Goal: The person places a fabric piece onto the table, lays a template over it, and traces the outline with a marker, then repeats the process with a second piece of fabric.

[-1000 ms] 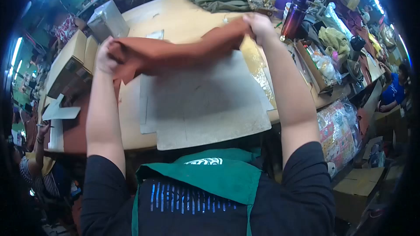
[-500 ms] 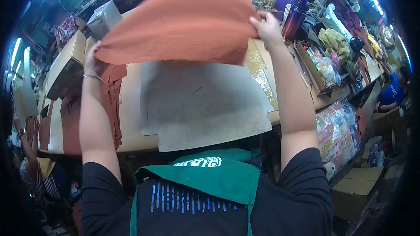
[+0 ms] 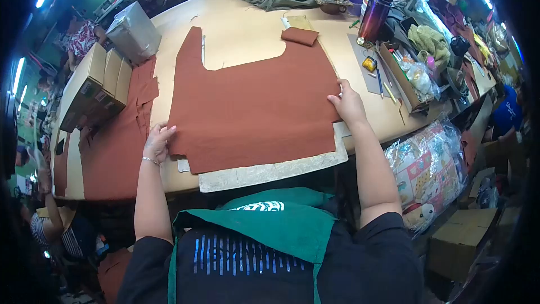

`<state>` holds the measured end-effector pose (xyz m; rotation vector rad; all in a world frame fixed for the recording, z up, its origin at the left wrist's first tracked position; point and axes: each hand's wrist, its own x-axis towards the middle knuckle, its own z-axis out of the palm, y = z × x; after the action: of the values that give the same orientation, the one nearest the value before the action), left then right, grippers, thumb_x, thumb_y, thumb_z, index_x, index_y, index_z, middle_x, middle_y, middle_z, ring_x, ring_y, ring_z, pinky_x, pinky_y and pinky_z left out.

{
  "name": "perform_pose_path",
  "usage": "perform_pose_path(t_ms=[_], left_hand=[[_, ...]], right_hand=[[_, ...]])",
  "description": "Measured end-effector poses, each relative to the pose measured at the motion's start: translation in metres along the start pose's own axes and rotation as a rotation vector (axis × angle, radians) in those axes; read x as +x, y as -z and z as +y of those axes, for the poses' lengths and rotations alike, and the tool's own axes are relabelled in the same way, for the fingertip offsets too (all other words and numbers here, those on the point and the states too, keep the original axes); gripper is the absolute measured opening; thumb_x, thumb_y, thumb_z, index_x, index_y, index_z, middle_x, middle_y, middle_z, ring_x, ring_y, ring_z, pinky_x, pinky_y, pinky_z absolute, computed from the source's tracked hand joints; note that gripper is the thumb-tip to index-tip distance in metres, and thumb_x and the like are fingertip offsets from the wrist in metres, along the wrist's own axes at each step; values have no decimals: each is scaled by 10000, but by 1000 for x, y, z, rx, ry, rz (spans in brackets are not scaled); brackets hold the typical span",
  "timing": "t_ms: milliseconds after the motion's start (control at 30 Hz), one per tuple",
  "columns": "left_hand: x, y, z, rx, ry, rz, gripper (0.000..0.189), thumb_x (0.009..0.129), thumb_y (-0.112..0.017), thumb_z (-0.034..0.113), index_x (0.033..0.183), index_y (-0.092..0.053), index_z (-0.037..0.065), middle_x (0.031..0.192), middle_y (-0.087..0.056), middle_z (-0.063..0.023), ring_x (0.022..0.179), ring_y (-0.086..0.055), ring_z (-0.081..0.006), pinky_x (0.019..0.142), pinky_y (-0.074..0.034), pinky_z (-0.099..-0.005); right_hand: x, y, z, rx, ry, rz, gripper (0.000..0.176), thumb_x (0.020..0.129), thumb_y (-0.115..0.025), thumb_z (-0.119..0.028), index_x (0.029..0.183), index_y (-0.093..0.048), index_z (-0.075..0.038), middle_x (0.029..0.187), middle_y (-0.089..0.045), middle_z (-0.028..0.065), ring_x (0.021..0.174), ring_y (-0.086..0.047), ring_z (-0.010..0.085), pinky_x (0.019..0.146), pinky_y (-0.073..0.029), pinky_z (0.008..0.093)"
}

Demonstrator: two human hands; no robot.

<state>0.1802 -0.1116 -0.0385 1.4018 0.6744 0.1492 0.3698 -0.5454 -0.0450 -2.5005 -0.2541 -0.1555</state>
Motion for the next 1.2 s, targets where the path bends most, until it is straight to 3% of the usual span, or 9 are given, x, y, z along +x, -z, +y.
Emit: perform_pose_path(t_ms=[200, 400, 533, 633, 767, 833, 1000, 1100, 1200], left_hand=[[-11, -10, -6, 218, -249, -38, 763, 692, -561, -125, 1330, -177, 42, 1136, -498, -184, 1018, -525, -221, 838, -459, -308], [-43, 10, -12, 443, -46, 74, 777, 655, -626, -63, 1316, -227, 30, 1031, -535, -167, 868, -560, -201, 746, -472, -305], [-63, -3, -20, 1035, -470, 391, 727, 679, -668, 75, 1295, -285, 21, 1087, -479, -221, 981, -488, -312, 859, -396, -357], [-64, -46, -16, 1188, -763, 293, 647, 729, -656, 220, 1276, -348, 62, 1238, -390, -175, 1136, -390, -328, 923, -346, -454], [-69, -113, -20, 1419, -499, 53, 591, 801, -497, 466, 1297, -354, 178, 1376, -239, -110, 1300, -119, -324, 916, -165, -672], [-66, -116, -29, 1430, -494, 25, 603, 805, -467, 497, 1310, -333, 194, 1393, -194, -115, 1301, -102, -333, 910, -153, -680], [-63, -114, -30, 1433, -490, 2, 619, 806, -418, 549, 1319, -318, 218, 1401, -177, -107, 1303, -83, -332, 918, -138, -679], [-62, -113, -30, 1415, -476, -13, 632, 797, -445, 541, 1322, -312, 216, 1399, -175, -107, 1298, -90, -336, 915, -140, -678], [-54, -106, -24, 1284, -447, -15, 605, 790, -469, 524, 1277, -379, 177, 1368, -244, -107, 1275, -167, -324, 925, -132, -670]], right_hand=[[-18, 1, -9, -35, -20, 5, 493, 715, -676, -188, 1126, -443, -48, 859, -605, 186, 827, -593, 320, 710, -473, 384], [-36, 6, 0, 33, -4, -31, 416, 708, -673, -164, 1061, -498, -33, 919, -587, 192, 860, -575, 317, 736, -462, 370], [-24, 14, -15, -301, 99, 150, 365, 696, -681, -184, 991, -537, -25, 899, -554, 204, 871, -551, 336, 750, -457, 372], [16, -6, -28, -249, 229, 105, 357, 691, -689, -234, 935, -555, -11, 883, -530, 201, 853, -545, 350, 743, -459, 384], [89, -50, -36, -185, 6, -52, 427, 732, -654, -301, 1018, -547, -2, 991, -543, 222, 928, -546, 329, 791, -451, 365], [118, -60, -35, -95, -145, -135, 497, 729, -658, -299, 1120, -526, -21, 1075, -538, 214, 953, -552, 311, 815, -444, 343], [165, -73, -42, 308, -68, -254, 811, 699, -675, -182, 1359, -208, -117, 1134, -520, 169, 1023, -523, 274, 870, -411, 338], [181, -98, -15, 286, 158, 33, 799, 680, -689, -195, 1338, -250, -84, 1149, -504, 174, 1043, -497, 310, 889, -391, 349], [144, -98, -16, -112, 245, 175, 682, 691, -666, -192, 1263, -332, -32, 1129, -499, 178, 1011, -480, 317, 890, -359, 373]])
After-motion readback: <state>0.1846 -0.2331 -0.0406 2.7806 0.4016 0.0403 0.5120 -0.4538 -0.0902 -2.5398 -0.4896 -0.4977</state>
